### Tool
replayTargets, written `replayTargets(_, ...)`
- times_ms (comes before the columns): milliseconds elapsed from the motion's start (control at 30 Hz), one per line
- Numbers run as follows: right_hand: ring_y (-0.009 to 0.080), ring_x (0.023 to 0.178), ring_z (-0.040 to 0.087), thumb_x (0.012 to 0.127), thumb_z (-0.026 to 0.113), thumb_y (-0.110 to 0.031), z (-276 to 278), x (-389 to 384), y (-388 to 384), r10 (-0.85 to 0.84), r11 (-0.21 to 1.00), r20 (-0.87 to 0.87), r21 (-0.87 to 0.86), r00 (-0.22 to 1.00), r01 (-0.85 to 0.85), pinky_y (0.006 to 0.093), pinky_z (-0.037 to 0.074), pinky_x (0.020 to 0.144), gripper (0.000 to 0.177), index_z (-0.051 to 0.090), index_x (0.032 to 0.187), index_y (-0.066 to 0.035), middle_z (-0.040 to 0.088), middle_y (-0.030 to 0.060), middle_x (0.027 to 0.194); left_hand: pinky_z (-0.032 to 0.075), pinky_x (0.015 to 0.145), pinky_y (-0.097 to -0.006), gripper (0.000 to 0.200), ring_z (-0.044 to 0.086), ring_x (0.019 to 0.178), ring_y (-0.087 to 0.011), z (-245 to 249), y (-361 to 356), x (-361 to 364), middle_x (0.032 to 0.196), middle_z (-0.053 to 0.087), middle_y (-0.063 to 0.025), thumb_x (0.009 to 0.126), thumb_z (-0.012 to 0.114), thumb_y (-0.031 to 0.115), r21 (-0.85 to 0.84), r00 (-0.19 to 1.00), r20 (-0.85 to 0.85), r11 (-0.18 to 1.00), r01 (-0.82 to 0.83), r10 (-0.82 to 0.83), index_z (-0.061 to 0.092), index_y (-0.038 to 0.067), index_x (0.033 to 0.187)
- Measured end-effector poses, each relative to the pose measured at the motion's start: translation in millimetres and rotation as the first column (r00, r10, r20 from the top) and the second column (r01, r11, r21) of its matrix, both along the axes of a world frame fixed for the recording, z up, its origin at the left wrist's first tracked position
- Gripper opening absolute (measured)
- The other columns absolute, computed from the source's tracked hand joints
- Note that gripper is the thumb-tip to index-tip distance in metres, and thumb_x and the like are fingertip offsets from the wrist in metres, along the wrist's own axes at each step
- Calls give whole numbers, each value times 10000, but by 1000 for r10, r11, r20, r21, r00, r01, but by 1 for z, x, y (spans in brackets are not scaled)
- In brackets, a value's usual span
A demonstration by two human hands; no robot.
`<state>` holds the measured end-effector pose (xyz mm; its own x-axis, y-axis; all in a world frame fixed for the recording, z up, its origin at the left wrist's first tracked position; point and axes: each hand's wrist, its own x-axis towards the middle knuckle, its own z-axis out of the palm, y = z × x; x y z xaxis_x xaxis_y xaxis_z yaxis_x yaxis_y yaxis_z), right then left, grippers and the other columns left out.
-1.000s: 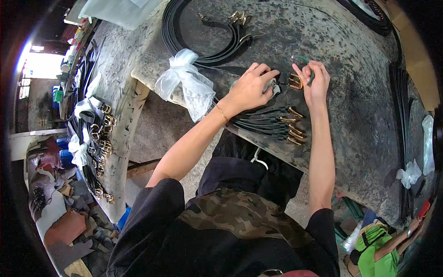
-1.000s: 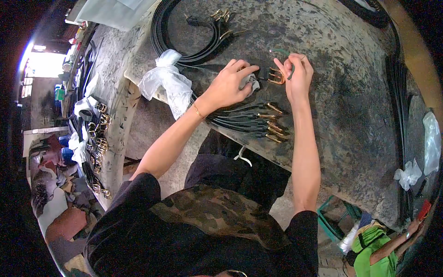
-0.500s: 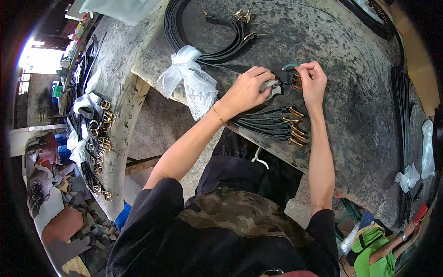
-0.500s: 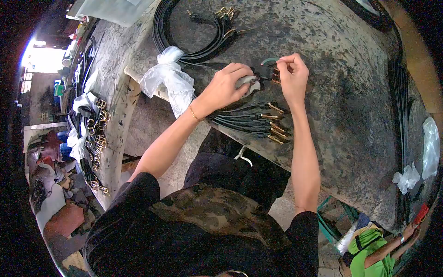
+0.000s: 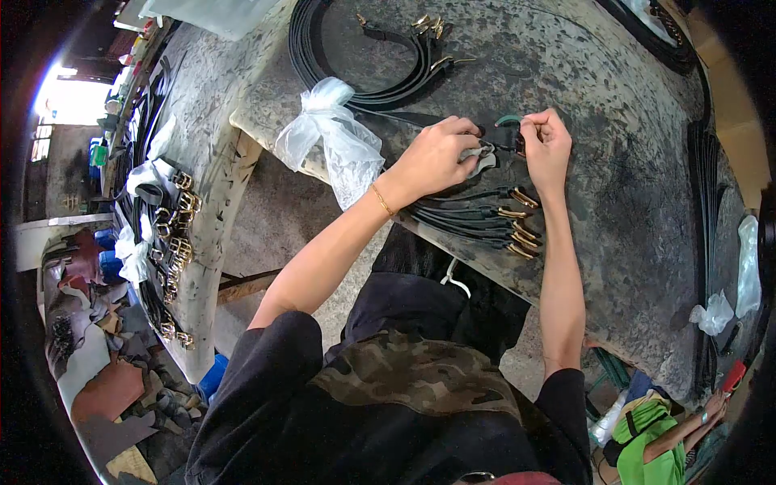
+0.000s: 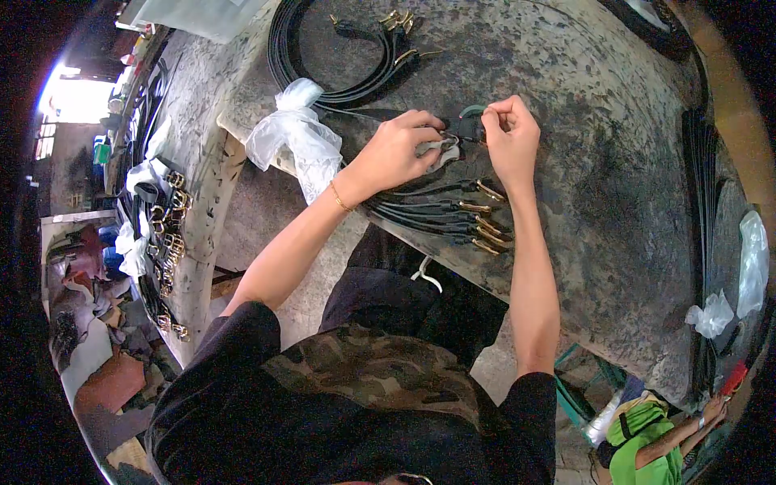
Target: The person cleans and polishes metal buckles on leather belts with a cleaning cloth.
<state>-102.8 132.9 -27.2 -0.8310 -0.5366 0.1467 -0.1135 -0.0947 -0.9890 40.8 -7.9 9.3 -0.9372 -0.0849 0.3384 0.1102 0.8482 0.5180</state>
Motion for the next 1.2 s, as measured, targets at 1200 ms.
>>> replayTargets(1200,53,558,382,914,485,41,-1,-9,0,-25,931,323,-338,946,139,452,536,929,93,509,831,6,431,-8,662,526,706,-392,236,661,788,-352,-4,-2,-28,876,688,-144,792,696,254,123,953,86,947,-298,289,722,26,850)
